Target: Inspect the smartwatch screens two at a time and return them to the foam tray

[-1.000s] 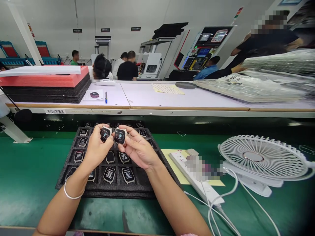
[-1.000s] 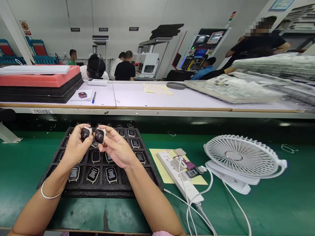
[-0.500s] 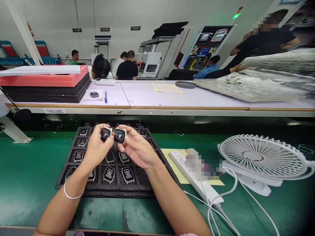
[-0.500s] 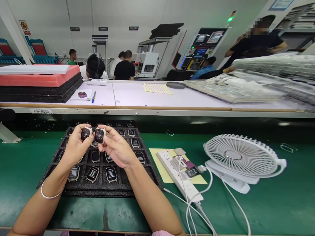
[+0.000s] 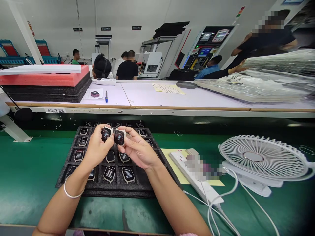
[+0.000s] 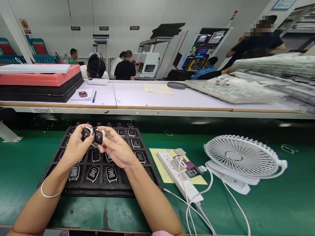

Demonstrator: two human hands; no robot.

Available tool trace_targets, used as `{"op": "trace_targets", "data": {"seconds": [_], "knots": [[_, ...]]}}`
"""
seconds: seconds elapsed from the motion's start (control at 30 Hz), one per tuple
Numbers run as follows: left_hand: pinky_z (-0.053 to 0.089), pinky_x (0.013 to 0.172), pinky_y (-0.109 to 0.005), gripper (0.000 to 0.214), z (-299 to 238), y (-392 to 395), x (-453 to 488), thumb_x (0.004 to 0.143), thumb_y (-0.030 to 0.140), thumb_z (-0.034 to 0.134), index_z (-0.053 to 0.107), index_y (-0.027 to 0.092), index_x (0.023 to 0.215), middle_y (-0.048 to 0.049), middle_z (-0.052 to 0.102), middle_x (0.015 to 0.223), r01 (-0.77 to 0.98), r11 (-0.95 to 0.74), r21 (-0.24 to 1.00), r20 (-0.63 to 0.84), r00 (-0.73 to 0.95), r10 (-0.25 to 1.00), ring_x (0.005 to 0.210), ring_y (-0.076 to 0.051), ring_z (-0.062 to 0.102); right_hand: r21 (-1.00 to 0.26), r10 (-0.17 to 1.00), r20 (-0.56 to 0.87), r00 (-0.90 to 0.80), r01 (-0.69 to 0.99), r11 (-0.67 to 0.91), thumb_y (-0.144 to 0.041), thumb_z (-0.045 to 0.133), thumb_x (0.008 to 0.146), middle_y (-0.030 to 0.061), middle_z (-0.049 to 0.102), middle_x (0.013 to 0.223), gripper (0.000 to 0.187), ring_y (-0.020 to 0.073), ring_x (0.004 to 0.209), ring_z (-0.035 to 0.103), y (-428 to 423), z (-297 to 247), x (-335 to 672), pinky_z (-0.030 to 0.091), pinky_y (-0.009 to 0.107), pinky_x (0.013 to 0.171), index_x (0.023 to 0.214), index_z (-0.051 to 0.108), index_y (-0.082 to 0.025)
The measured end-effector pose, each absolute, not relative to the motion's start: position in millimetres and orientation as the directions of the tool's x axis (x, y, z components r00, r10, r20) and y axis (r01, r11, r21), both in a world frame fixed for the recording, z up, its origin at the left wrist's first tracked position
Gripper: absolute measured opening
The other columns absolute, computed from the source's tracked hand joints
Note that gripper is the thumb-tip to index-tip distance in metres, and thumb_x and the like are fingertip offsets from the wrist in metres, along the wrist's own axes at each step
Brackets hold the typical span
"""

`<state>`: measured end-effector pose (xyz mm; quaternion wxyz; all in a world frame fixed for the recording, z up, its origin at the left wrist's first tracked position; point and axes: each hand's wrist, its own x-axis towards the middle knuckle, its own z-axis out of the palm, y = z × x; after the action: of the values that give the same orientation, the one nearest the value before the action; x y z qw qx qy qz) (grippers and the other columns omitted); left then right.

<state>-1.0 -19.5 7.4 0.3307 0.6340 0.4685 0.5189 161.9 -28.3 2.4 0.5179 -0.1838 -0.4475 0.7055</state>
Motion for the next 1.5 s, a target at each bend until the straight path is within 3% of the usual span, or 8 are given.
{"op": "trace_targets", "data": {"seconds": [0.13, 0.23, 0.33, 0.43, 0.57, 0.83, 1.13, 1.5], "knots": [[0.043, 0.074, -0.026, 0.033, 8.4, -17.3, 0.6, 0.075, 0.026, 0.066, 0.056, 0.020, 0.106, 0.0000, 0.059, 0.092, 0.127, -0.301, 0.945, 0.304, -0.005, 0.953, 0.081, -0.013, 0.055, -0.814, 0.919, 0.159, -0.361, -0.575, -0.085, -0.030, 0.078, 0.079, -0.0005, 0.066, 0.093, 0.036, 0.0105, 0.066, 0.058, -26.8, 2.1, 161.4, 0.047, 0.027, 0.066, 0.113, 0.066, -0.027], [0.042, 0.061, -0.023, 0.044, 13.1, -15.6, 1.3, 0.071, 0.030, 0.072, 0.056, 0.017, 0.109, 0.0001, 0.061, 0.088, -0.104, -0.137, 0.985, 0.140, 0.023, 0.990, 0.065, -0.009, 0.052, -0.801, 0.930, 0.075, -0.359, -0.577, -0.158, -0.028, 0.074, 0.082, 0.0017, 0.069, 0.090, 0.038, 0.0131, 0.069, 0.063, -22.1, 1.5, 162.7, 0.049, 0.029, 0.069, 0.118, 0.063, -0.024], [0.036, 0.049, -0.021, 0.047, 18.6, -14.8, 0.5, 0.072, 0.038, 0.072, 0.056, 0.014, 0.109, 0.0000, 0.061, 0.080, -0.331, 0.032, 0.943, 0.008, 0.120, 0.993, 0.051, -0.006, 0.047, -0.763, 0.941, 0.022, -0.337, -0.614, -0.202, -0.029, 0.070, 0.084, 0.0057, 0.072, 0.094, 0.029, 0.0131, 0.066, 0.062, -16.4, 0.0, 164.6, 0.050, 0.029, 0.067, 0.112, 0.063, -0.022], [0.038, 0.045, -0.021, 0.049, 20.8, -14.4, -0.4, 0.074, 0.041, 0.072, 0.057, 0.013, 0.111, -0.0001, 0.061, 0.075, -0.431, 0.071, 0.899, -0.012, 0.137, 0.990, 0.049, -0.007, 0.051, -0.720, 0.951, -0.006, -0.309, -0.659, -0.219, -0.030, 0.069, 0.085, 0.0070, 0.073, 0.095, 0.020, 0.0122, 0.061, 0.058, -12.7, -1.3, 165.7, 0.049, 0.028, 0.061, 0.103, 0.064, -0.022], [0.044, 0.045, -0.023, 0.051, 19.0, -14.2, -0.9, 0.079, 0.039, 0.069, 0.055, 0.015, 0.122, -0.0008, 0.064, 0.075, -0.434, 0.036, 0.900, 0.025, 0.134, 0.991, 0.048, -0.009, 0.056, -0.732, 0.963, -0.006, -0.270, -0.655, -0.188, -0.031, 0.071, 0.084, 0.0046, 0.073, 0.092, 0.021, 0.0115, 0.059, 0.057, -12.7, -1.5, 165.3, 0.049, 0.026, 0.057, 0.102, 0.065, -0.023], [0.058, 0.059, -0.027, 0.038, 17.5, -13.8, -0.9, 0.086, 0.031, 0.059, 0.056, 0.016, 0.121, -0.0035, 0.067, 0.085, -0.397, 0.012, 0.918, 0.042, 0.128, 0.991, 0.057, -0.012, 0.068, -0.813, 0.975, 0.069, -0.211, -0.579, -0.067, -0.038, 0.073, 0.081, 0.0041, 0.073, 0.094, 0.034, 0.0143, 0.064, 0.064, -17.2, 0.6, 163.5, 0.051, 0.031, 0.064, 0.109, 0.064, -0.022], [0.061, 0.063, -0.026, 0.043, 16.6, -16.2, 0.1, 0.075, 0.017, 0.061, 0.058, 0.018, 0.117, -0.0010, 0.068, 0.089, -0.262, -0.053, 0.964, 0.090, 0.131, 0.987, 0.060, -0.011, 0.070, -0.881, 0.974, 0.141, -0.176, -0.471, 0.042, -0.020, 0.073, 0.072, -0.0024, 0.066, 0.080, 0.041, 0.0124, 0.063, 0.063, -20.8, 1.4, 162.3, 0.047, 0.029, 0.063, 0.111, 0.061, -0.022], [0.054, 0.059, -0.023, 0.057, 15.4, -15.4, 1.1, 0.069, 0.020, 0.067, 0.054, 0.019, 0.124, -0.0023, 0.066, 0.099, -0.178, -0.129, 0.976, 0.153, 0.132, 0.979, 0.059, -0.008, 0.064, -0.890, 0.969, 0.162, -0.186, -0.451, 0.062, -0.023, 0.072, 0.074, -0.0017, 0.066, 0.083, 0.037, 0.0126, 0.062, 0.062, -21.5, 1.4, 161.5, 0.049, 0.030, 0.063, 0.110, 0.064, -0.022]]}}
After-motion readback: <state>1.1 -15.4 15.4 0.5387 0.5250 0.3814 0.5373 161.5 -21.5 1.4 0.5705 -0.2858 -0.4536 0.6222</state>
